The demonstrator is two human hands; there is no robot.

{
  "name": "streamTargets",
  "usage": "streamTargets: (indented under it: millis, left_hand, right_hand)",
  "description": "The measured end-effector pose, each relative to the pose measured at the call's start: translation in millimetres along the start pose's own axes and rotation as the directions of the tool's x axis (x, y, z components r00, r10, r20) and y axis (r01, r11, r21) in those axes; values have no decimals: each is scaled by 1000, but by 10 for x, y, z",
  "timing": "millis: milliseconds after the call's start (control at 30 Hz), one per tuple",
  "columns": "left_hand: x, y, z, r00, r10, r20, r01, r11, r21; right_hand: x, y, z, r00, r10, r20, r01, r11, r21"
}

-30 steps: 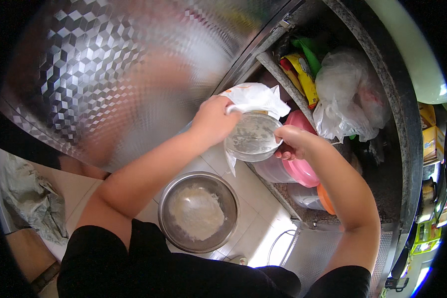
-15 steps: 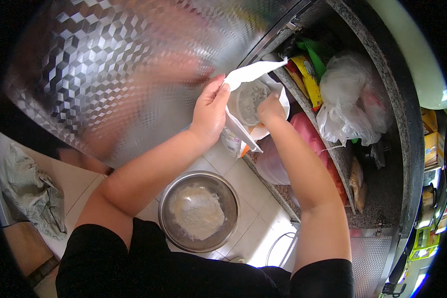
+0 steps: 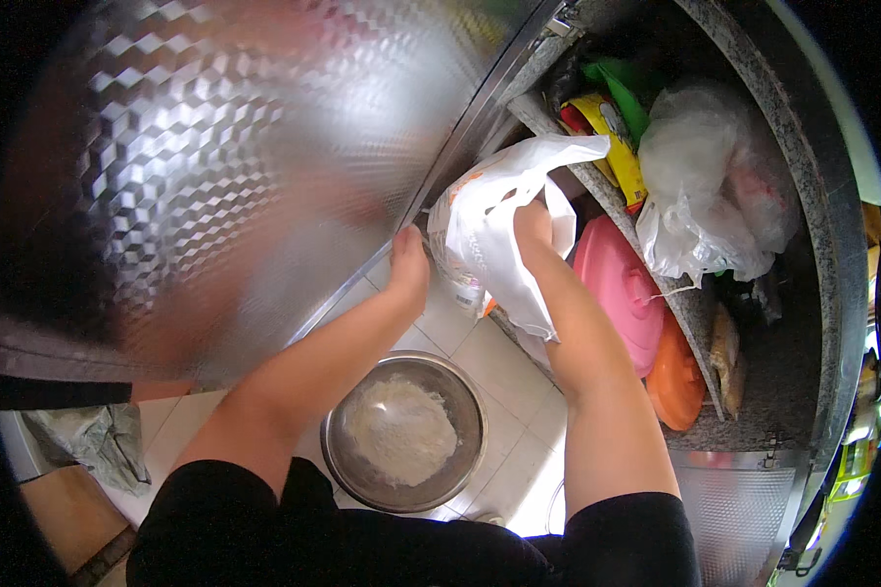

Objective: The person scoops flour from a bag into a metal bowl using a small plastic container, then adds a packet of yeast and mixes the dry ingredients by hand. They wash their hands and fill a white plate with water from the sink.

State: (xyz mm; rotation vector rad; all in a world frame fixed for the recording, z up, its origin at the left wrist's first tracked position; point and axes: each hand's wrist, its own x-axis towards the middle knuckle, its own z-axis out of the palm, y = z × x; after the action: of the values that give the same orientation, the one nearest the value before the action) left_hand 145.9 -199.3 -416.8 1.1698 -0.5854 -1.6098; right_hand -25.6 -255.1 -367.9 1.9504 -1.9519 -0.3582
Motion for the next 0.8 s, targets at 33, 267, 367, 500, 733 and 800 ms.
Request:
streamTargets:
  millis: [33,267,367,500,733,800]
  left_hand:
    - [36,-36,19,991,-127,46,125,992,29]
    - [300,-232,153,844,-337,418,388,921,-42]
    - [429,-294,107,821,-312,478,370,928,-31]
    - [649,-509,73,727,-255,637,358,933,-36]
    - [684,-539,-2,699,-193,689,352,931,-97]
    - [647,-533,50,711,-196,676,375,918,-129]
  right_hand:
    - [-16,8,-20,1000,-18,-5,18,1000,-8]
    - [-137,-34,-302,986,63,157,-100,965,242]
    - [-247,-63,-286,990,70,121,-105,943,316]
    - [-278,-82,-37,981,111,158,-151,950,273]
    - [-270,-137,-167,969,-73,238,27,981,191]
    - [-213,-122,245,930,283,236,-364,607,706]
